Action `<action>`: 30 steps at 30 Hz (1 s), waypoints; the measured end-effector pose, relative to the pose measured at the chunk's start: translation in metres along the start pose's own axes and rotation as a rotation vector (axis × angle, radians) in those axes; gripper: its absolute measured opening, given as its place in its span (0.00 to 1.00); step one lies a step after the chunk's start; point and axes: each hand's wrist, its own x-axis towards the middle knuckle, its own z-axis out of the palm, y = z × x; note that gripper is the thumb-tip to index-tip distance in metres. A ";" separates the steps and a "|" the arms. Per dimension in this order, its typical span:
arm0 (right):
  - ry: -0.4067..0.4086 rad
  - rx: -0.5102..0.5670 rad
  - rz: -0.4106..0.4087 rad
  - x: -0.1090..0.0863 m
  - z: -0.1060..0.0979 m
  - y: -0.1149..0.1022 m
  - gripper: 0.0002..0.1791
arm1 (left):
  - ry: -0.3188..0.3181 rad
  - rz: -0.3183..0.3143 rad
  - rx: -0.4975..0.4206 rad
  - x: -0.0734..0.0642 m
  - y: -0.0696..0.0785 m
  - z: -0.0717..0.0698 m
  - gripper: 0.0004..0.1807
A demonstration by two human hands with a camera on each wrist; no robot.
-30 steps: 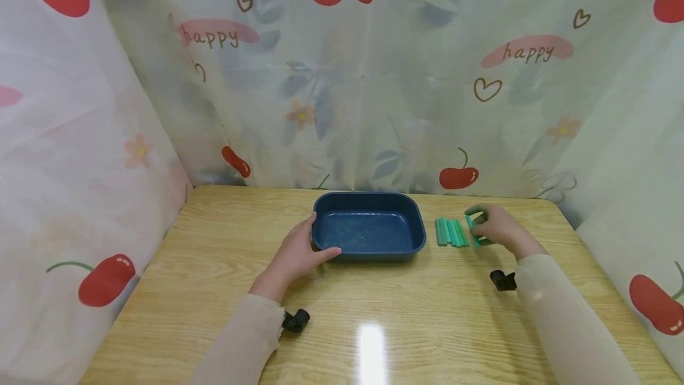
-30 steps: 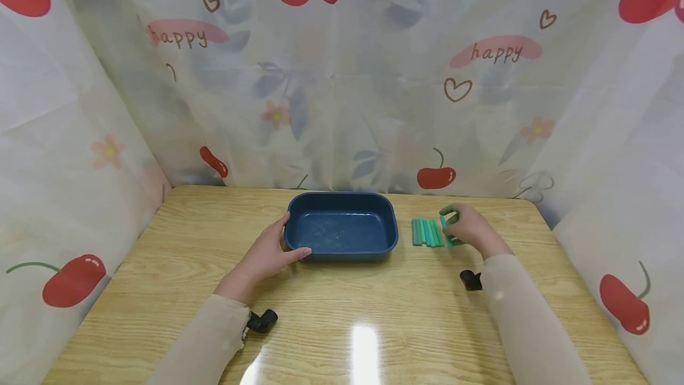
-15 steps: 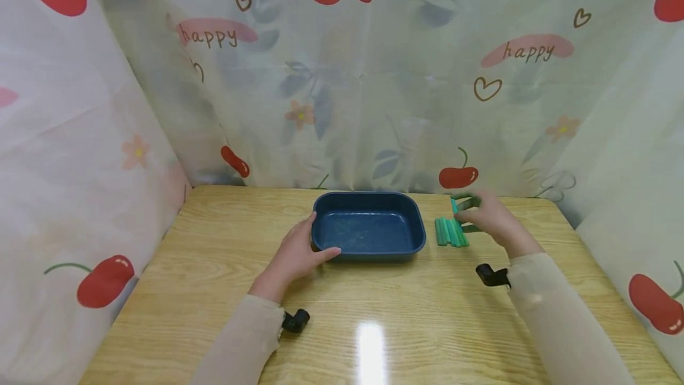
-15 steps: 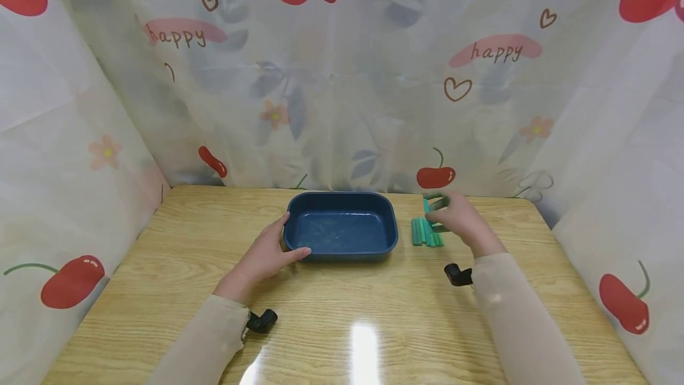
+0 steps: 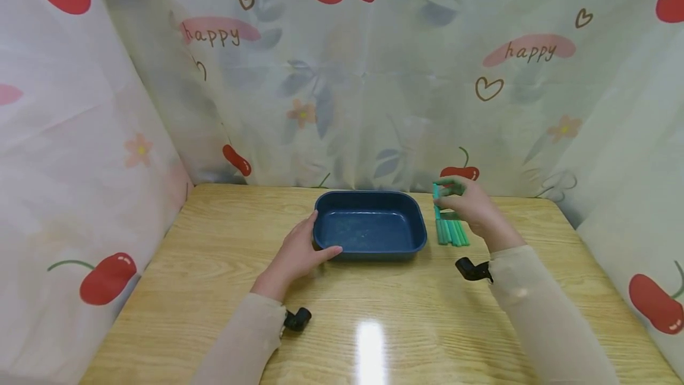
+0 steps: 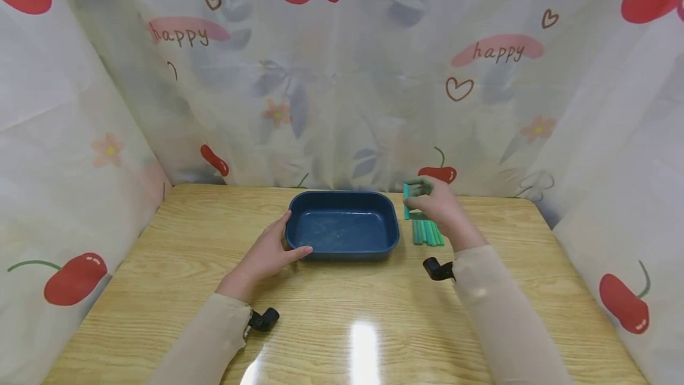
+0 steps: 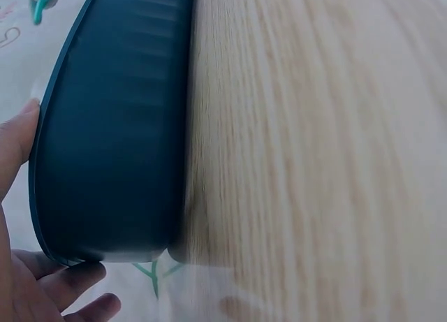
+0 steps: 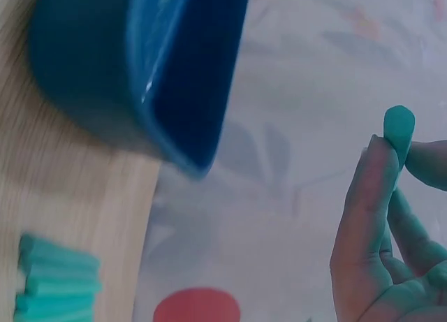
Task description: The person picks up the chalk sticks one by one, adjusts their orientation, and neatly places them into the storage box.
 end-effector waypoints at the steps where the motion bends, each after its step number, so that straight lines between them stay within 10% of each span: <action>1: 0.000 0.010 -0.005 0.001 0.003 -0.002 0.34 | -0.003 -0.003 0.001 0.000 0.000 0.000 0.59; 30: -0.036 0.111 -0.017 0.039 0.098 -0.031 0.30 | -0.011 -0.025 0.004 0.002 0.001 0.000 0.60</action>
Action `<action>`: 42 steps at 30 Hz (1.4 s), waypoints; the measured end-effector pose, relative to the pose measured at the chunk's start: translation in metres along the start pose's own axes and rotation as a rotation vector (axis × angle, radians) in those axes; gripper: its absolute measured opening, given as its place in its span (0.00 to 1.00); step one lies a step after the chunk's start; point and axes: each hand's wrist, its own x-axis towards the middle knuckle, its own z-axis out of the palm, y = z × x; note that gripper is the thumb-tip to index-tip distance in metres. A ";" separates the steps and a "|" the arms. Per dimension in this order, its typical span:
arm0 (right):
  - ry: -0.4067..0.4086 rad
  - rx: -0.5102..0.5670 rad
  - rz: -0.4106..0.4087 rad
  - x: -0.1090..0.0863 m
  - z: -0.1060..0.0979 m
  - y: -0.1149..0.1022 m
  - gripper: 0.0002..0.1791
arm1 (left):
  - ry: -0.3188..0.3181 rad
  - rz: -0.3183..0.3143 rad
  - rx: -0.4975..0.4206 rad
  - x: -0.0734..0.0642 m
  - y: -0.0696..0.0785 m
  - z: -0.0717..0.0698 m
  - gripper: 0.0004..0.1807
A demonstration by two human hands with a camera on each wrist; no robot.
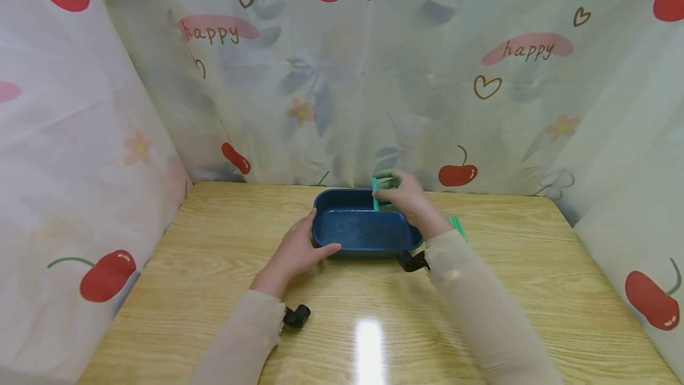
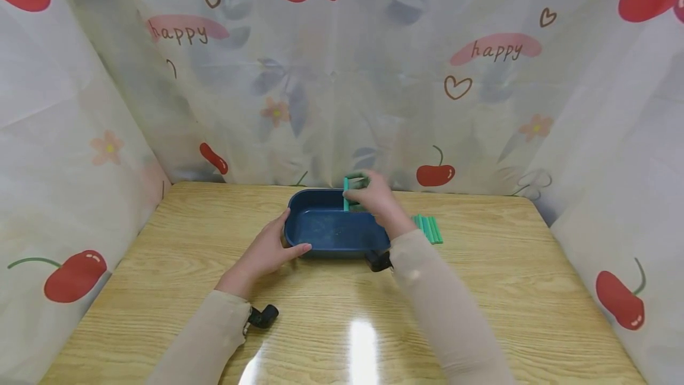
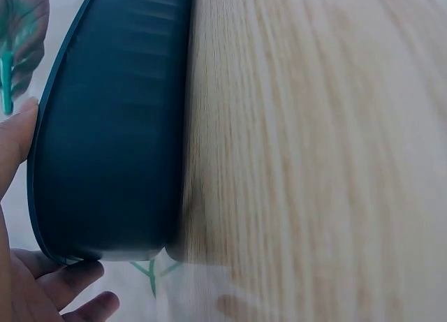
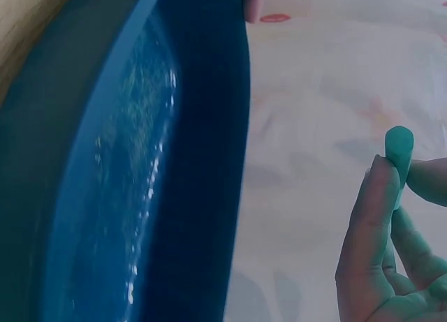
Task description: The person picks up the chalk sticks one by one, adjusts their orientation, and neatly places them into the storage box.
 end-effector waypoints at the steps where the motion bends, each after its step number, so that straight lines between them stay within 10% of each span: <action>1: -0.001 -0.003 0.005 0.001 0.003 0.000 0.30 | 0.000 -0.001 -0.001 0.000 0.000 0.000 0.60; 42: 0.009 -0.084 0.155 0.044 0.093 0.062 0.25 | -0.003 0.022 -0.032 -0.001 -0.002 -0.002 0.60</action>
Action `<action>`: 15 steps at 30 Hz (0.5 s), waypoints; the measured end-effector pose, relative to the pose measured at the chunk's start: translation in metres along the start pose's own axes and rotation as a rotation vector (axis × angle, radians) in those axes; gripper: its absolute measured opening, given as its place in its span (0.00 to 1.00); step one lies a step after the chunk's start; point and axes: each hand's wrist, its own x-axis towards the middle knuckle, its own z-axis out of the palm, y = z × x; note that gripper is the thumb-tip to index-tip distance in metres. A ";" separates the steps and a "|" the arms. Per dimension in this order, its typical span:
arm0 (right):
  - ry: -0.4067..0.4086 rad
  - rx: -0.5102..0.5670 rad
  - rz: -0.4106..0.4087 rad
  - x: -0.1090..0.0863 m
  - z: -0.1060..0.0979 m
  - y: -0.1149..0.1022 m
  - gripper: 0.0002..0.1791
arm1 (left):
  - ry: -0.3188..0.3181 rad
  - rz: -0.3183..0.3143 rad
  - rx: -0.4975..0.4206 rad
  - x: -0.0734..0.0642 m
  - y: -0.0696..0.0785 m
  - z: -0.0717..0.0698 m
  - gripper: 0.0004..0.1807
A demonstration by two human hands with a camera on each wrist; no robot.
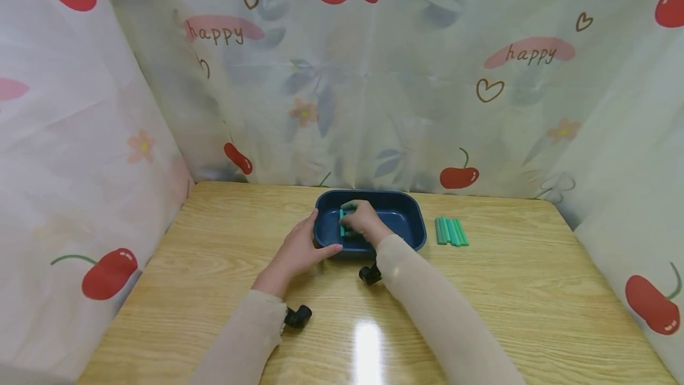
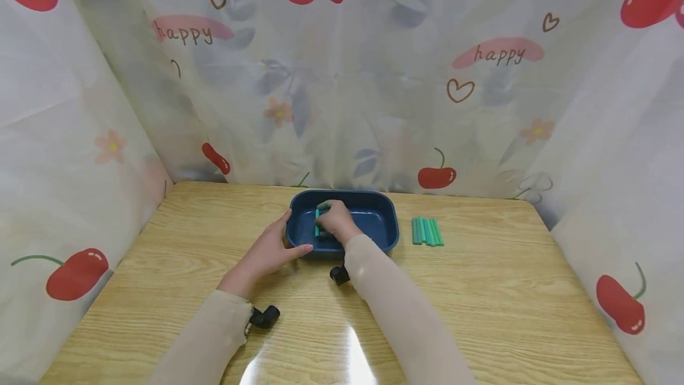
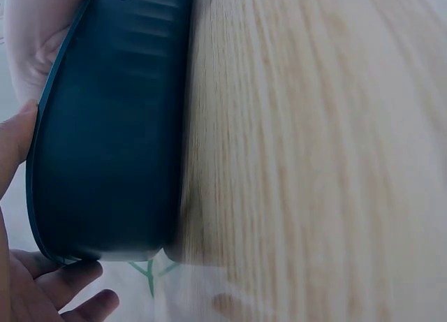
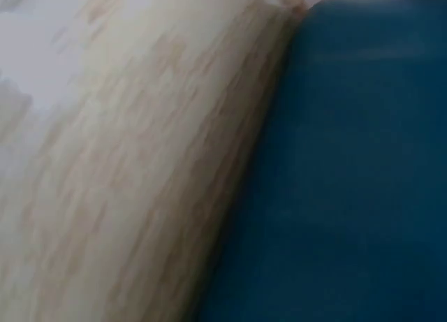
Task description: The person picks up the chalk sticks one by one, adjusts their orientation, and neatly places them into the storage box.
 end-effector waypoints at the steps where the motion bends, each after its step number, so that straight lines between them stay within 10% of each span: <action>1: -0.001 -0.009 0.004 0.000 0.001 0.000 0.25 | 0.000 -0.003 0.000 0.000 0.000 0.000 0.60; 15: -0.010 -0.048 0.021 0.001 0.010 0.000 0.25 | 0.003 -0.002 -0.011 0.001 -0.001 0.001 0.59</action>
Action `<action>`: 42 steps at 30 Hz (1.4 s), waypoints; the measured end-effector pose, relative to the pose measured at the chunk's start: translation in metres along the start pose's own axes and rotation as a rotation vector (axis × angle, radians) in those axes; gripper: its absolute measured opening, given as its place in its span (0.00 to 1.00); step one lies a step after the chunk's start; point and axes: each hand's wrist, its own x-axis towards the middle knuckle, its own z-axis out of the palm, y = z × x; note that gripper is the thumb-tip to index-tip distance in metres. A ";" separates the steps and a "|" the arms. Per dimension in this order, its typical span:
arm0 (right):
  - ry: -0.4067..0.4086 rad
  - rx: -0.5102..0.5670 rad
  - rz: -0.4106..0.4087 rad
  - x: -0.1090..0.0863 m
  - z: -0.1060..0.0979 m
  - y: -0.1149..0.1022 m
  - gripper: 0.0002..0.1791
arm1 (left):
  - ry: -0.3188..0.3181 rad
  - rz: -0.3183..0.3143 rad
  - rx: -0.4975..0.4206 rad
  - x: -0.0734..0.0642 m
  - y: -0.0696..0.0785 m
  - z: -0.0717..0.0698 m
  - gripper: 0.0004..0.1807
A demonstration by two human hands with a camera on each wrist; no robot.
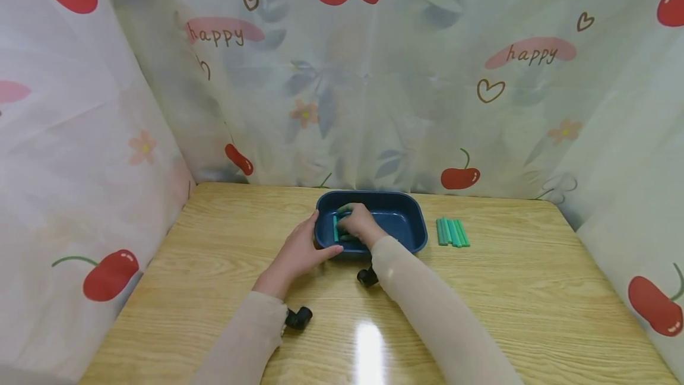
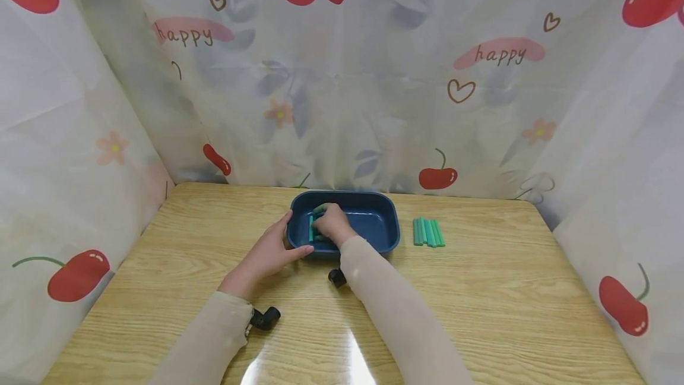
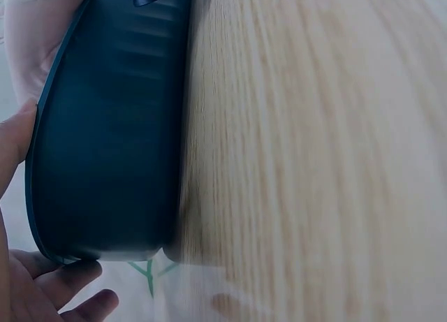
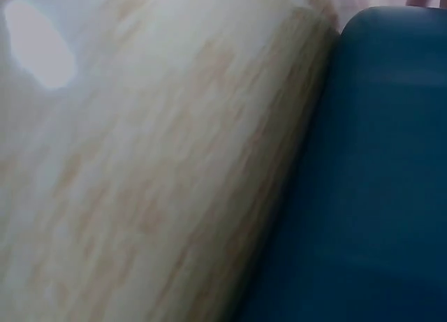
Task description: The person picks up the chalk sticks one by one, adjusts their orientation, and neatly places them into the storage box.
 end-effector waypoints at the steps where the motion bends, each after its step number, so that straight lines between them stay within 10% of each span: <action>1: -0.004 0.005 -0.007 -0.001 -0.001 -0.001 0.25 | 0.000 -0.001 -0.001 0.000 0.000 0.000 0.59; 24: -0.096 -0.208 -0.109 -0.049 -0.070 -0.018 0.19 | -0.002 -0.018 0.001 -0.002 0.001 0.001 0.60; 42: 0.058 -0.111 -0.171 -0.083 -0.122 0.006 0.23 | 0.006 -0.035 -0.006 -0.002 0.003 0.001 0.60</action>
